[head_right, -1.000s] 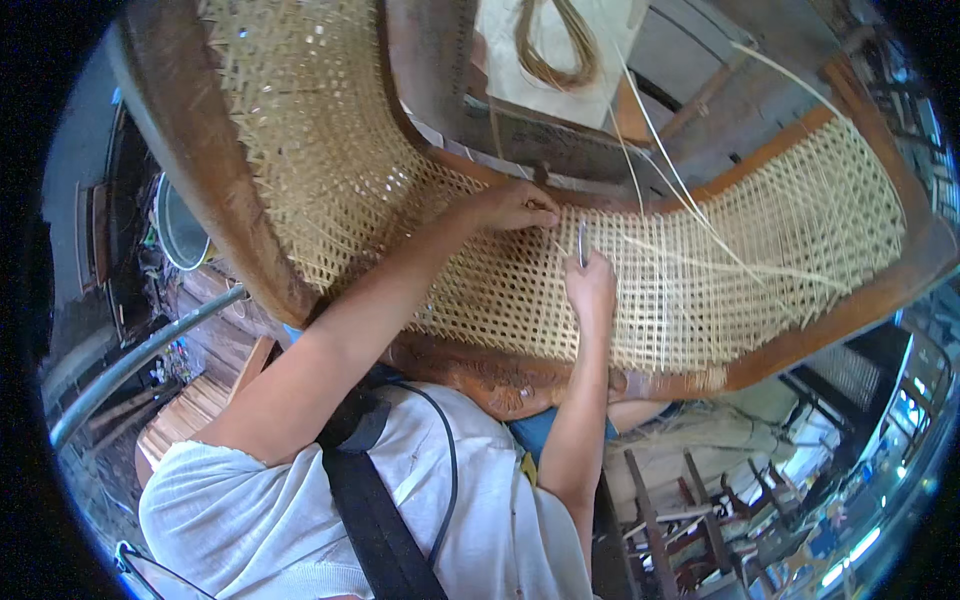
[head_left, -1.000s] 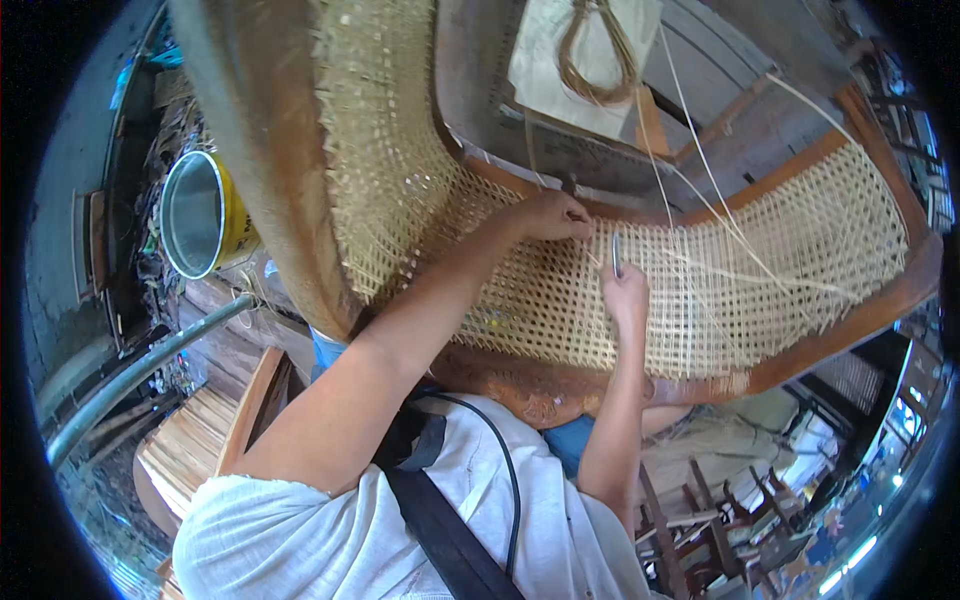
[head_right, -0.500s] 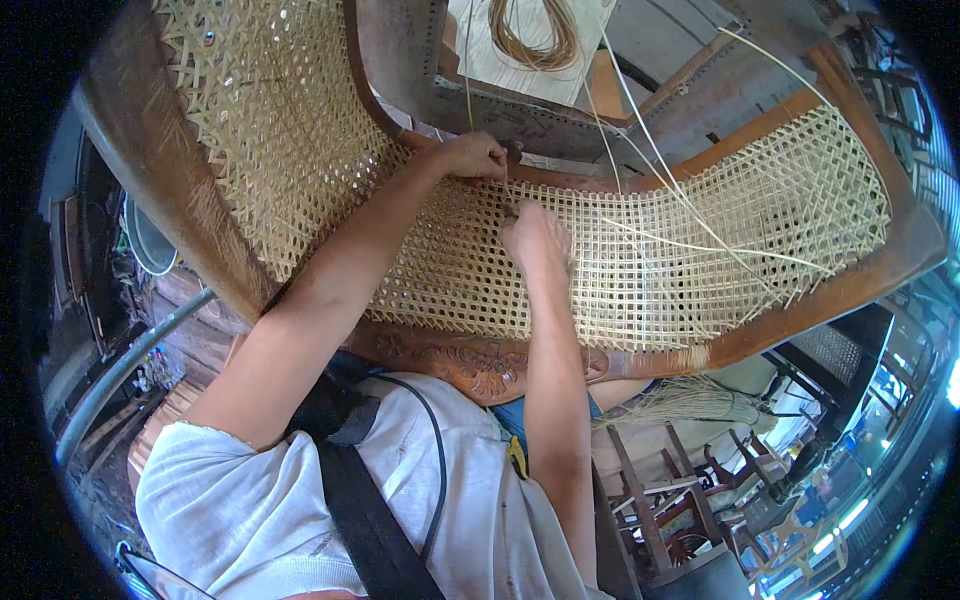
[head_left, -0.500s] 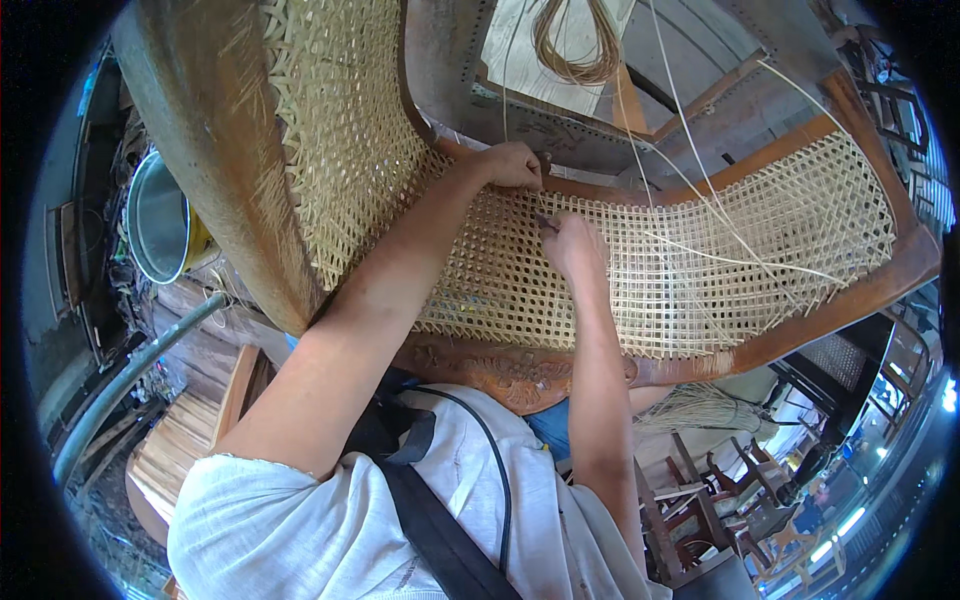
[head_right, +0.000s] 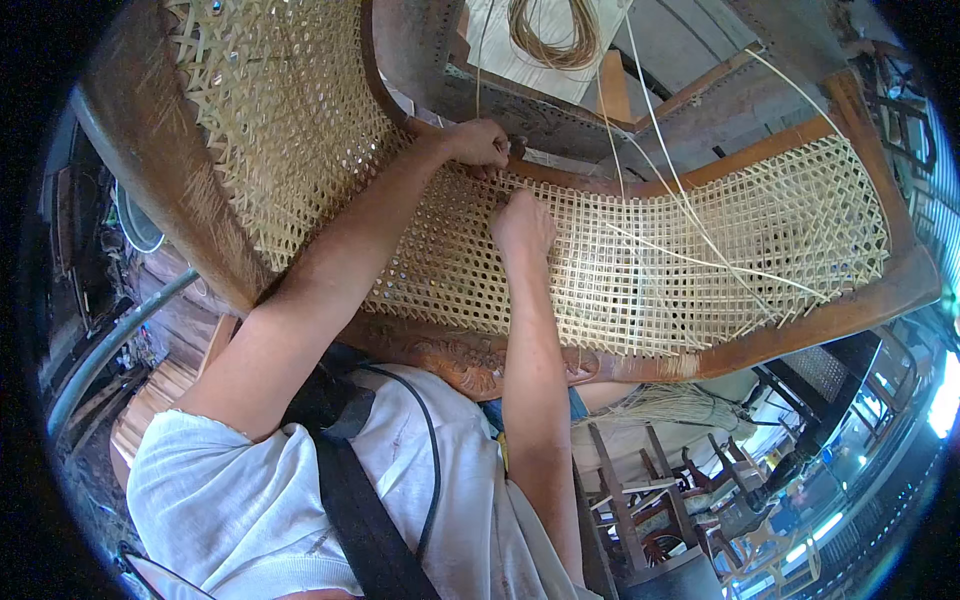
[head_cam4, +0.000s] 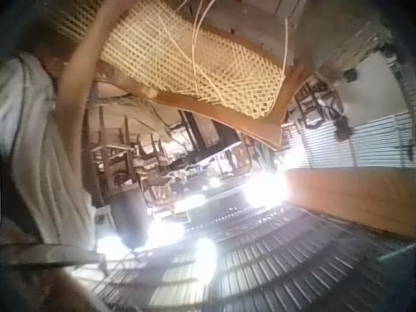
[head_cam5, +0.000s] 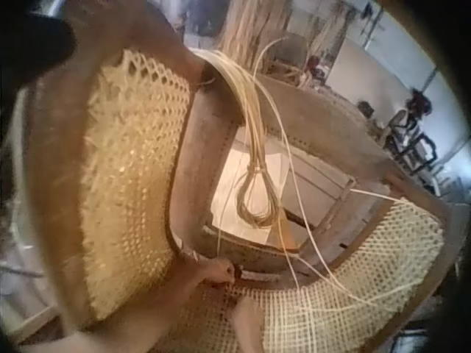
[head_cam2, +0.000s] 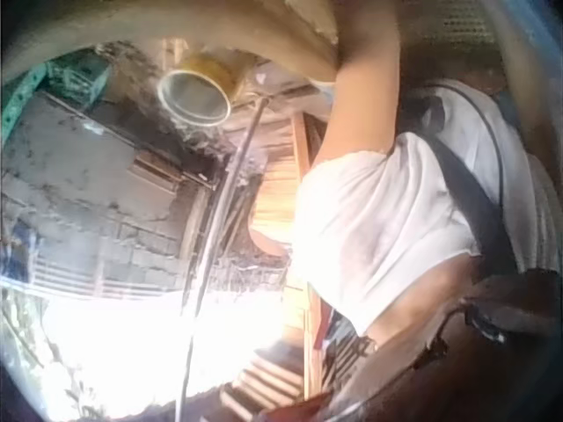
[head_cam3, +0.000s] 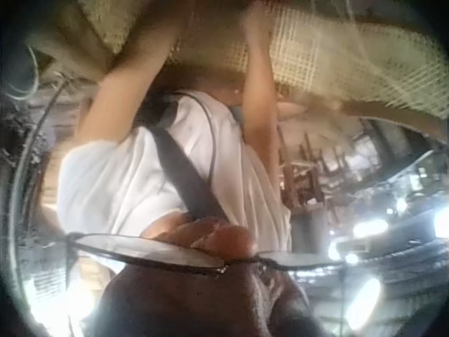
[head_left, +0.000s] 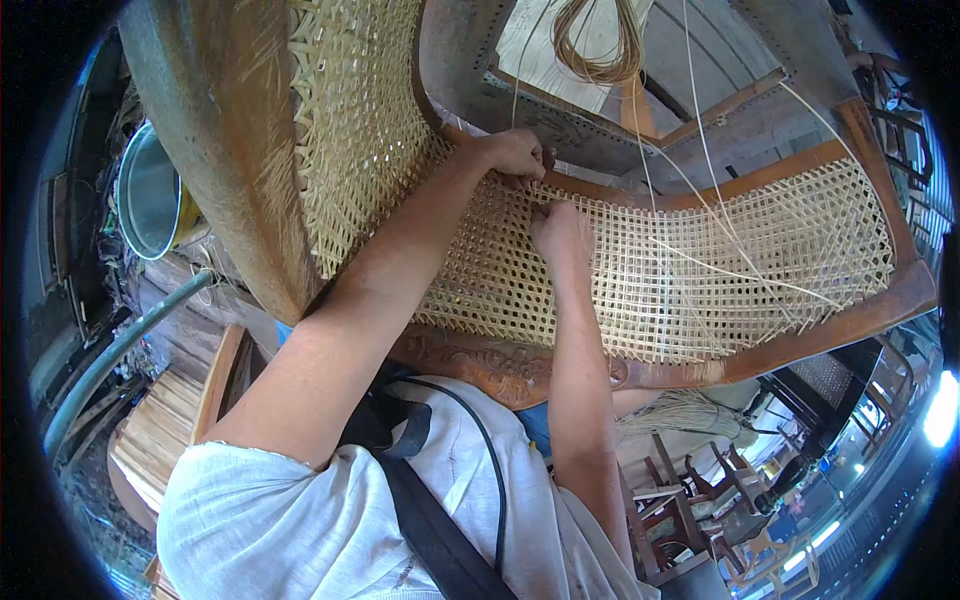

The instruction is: Weaving rattan strands into the backrest frame of a chair.

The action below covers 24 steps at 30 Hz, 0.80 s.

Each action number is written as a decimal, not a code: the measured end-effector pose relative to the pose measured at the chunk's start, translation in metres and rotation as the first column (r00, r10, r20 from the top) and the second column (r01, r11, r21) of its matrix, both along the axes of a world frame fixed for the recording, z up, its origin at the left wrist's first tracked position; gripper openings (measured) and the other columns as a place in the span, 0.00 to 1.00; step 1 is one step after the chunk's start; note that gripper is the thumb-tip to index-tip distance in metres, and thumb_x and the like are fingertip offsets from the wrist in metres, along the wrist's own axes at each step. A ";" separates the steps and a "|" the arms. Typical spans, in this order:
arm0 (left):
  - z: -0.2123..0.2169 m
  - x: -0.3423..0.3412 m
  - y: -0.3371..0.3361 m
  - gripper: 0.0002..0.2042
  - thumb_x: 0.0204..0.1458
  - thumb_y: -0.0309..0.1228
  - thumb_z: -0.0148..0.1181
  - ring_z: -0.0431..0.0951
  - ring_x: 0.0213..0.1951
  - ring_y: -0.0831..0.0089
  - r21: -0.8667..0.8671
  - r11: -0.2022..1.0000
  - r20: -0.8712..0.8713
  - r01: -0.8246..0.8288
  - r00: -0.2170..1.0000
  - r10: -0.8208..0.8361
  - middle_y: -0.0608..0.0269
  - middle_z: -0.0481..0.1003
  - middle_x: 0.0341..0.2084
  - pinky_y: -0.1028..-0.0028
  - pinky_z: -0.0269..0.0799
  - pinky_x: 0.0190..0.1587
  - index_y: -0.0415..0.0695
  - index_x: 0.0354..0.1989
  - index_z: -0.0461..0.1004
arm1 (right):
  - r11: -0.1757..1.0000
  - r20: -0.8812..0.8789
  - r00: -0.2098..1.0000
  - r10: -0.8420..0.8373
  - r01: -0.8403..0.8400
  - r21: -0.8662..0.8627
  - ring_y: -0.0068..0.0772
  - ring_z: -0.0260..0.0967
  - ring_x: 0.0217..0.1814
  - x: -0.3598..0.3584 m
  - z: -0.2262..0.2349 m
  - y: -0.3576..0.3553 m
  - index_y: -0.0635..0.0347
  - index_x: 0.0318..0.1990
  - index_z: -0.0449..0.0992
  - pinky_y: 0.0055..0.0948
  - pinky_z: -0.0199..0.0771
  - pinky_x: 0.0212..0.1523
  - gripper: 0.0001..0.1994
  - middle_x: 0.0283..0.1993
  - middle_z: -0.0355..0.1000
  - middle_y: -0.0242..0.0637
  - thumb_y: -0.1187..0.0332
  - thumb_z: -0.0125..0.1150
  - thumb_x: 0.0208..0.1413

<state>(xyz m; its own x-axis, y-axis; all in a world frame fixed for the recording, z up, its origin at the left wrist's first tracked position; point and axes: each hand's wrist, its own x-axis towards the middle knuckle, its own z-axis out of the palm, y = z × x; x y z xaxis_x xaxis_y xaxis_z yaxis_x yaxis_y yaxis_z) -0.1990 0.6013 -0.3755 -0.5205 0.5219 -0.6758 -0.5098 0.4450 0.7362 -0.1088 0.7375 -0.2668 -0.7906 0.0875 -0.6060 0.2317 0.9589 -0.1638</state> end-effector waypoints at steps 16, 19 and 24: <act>-0.018 -0.001 0.016 0.12 0.42 0.32 0.66 0.81 0.33 0.65 -0.191 0.903 -0.316 0.384 0.847 -0.428 0.58 0.82 0.31 0.63 0.76 0.37 0.44 0.36 0.82 | 0.987 0.247 0.957 -0.153 0.159 -0.005 0.46 0.77 0.39 -0.011 0.012 0.027 0.67 0.42 0.79 0.43 0.74 0.46 0.16 0.37 0.78 0.51 0.61 0.64 0.55; -0.026 0.003 0.014 0.13 0.41 0.32 0.67 0.81 0.37 0.61 -0.149 0.934 -0.494 0.326 0.793 -0.356 0.58 0.82 0.35 0.63 0.75 0.40 0.46 0.37 0.83 | 0.968 0.067 0.977 -0.203 0.211 -0.136 0.48 0.77 0.38 0.006 -0.002 0.018 0.67 0.42 0.77 0.44 0.75 0.43 0.16 0.35 0.77 0.52 0.61 0.63 0.55; -0.026 0.004 0.007 0.12 0.41 0.32 0.67 0.81 0.36 0.61 -0.214 0.907 -0.496 0.364 0.759 -0.422 0.57 0.81 0.34 0.65 0.75 0.40 0.45 0.36 0.83 | 0.960 -0.169 0.951 -0.259 0.236 -0.149 0.60 0.75 0.43 0.017 -0.027 -0.004 0.62 0.47 0.75 0.49 0.73 0.42 0.14 0.37 0.76 0.57 0.69 0.58 0.52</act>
